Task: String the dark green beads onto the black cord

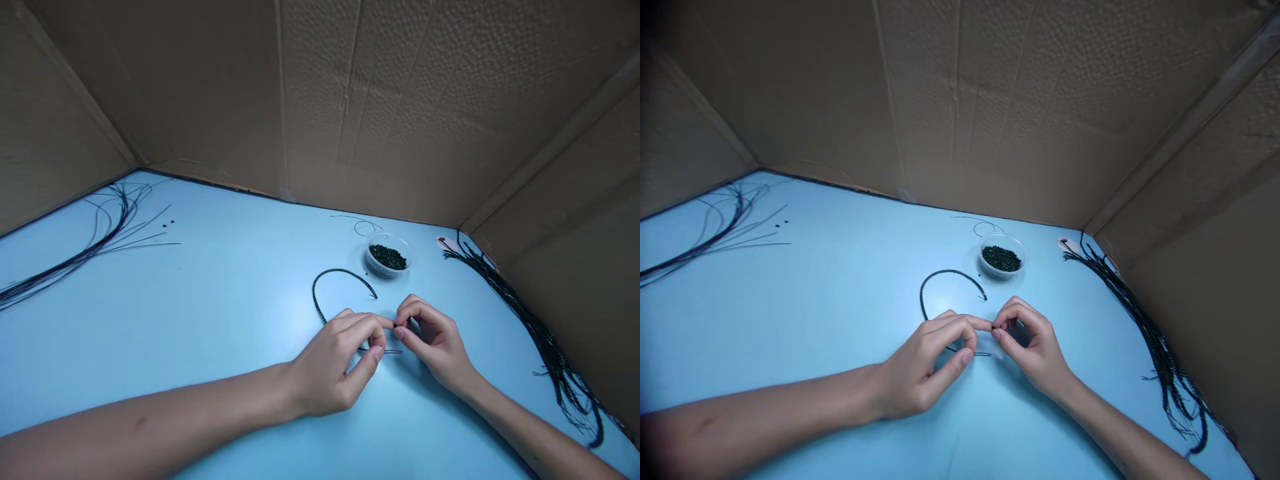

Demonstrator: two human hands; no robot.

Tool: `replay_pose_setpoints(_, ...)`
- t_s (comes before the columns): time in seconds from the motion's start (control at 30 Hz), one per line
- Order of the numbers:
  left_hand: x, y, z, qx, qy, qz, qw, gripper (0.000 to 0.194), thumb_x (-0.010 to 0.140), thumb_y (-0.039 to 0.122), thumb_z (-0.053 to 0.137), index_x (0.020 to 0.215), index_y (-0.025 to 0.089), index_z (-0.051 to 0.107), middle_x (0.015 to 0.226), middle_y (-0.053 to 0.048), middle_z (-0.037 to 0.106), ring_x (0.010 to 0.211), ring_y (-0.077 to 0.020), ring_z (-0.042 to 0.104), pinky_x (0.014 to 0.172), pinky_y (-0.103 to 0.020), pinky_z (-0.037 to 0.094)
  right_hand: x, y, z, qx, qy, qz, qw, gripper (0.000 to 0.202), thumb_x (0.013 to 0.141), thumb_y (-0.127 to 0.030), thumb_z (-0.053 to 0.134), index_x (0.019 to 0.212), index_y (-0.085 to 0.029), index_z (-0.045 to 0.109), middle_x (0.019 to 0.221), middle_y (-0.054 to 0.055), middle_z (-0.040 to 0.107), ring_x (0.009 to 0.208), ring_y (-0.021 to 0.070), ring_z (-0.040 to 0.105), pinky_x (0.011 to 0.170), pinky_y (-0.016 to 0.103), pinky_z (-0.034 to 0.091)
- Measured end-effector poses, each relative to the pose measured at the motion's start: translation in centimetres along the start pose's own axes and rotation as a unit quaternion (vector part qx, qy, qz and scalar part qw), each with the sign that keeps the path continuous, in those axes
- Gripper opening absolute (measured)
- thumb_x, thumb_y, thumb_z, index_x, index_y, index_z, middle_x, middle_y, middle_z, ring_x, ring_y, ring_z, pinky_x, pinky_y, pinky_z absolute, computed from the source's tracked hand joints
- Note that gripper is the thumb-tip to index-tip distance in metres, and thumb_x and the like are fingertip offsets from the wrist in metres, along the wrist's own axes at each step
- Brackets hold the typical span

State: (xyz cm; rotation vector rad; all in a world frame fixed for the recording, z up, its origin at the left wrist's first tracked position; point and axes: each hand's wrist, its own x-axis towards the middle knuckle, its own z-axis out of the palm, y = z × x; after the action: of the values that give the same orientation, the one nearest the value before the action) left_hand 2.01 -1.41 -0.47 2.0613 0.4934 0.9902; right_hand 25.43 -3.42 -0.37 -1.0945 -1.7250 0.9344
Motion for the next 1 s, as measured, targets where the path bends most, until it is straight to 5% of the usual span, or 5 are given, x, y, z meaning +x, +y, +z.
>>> replay_pose_setpoints(0.13, -0.01, -0.04, 0.02, -0.003, 0.003, 0.002, 1.000, 0.009, 0.101, 0.015, 0.048, 0.096, 0.021, 0.051, 0.091, -0.004, 0.069, 0.116, -0.0255, 0.071, 0.088, -0.035, 0.046, -0.17, 0.22, -0.01, -0.015, 0.006, -0.017, 1.000, 0.007, 0.103, -0.022, 0.067, 0.097, -0.023, 0.070, 0.090, 0.005, 0.062, 0.083, 0.0213, 0.056, 0.074, 0.036, 0.042)
replay_pose_setpoints(0.67, 0.05, 0.11, -0.08, -0.006, -0.010, -0.022, 1.000, 0.010, 0.102, 0.015, 0.048, 0.096, 0.021, 0.052, 0.108, -0.006, 0.077, 0.106, -0.0240, 0.074, 0.086, -0.037, 0.046, -0.42, -0.33, 0.16, -0.126, 0.041, -0.095, 0.987, 0.010, 0.102, -0.015, 0.066, 0.099, -0.022, 0.073, 0.087, 0.006, 0.067, 0.079, 0.0215, 0.062, 0.072, 0.038, 0.048)
replay_pose_setpoints(0.87, 0.17, 0.08, -0.14, 0.006, -0.004, -0.070, 0.998, 0.009, 0.102, 0.018, 0.048, 0.094, 0.022, 0.053, 0.107, -0.006, 0.077, 0.105, -0.0252, 0.073, 0.088, -0.039, 0.048, -0.59, -0.09, -0.04, 0.077, -0.020, 0.067, 0.995, 0.013, 0.103, -0.030, 0.069, 0.094, -0.022, 0.072, 0.090, 0.004, 0.061, 0.071, 0.0159, 0.057, 0.065, 0.032, 0.045)
replay_pose_setpoints(1.0, 0.23, -0.05, -0.01, 0.003, 0.006, -0.084, 0.996, 0.009, 0.101, 0.018, 0.050, 0.093, 0.021, 0.053, 0.111, -0.006, 0.077, 0.099, -0.0239, 0.074, 0.088, -0.040, 0.050, -0.73, 0.10, -0.04, 0.122, -0.047, 0.102, 0.986, 0.014, 0.102, -0.033, 0.072, 0.095, -0.021, 0.072, 0.093, 0.003, 0.059, 0.071, 0.0145, 0.057, 0.067, 0.031, 0.045)
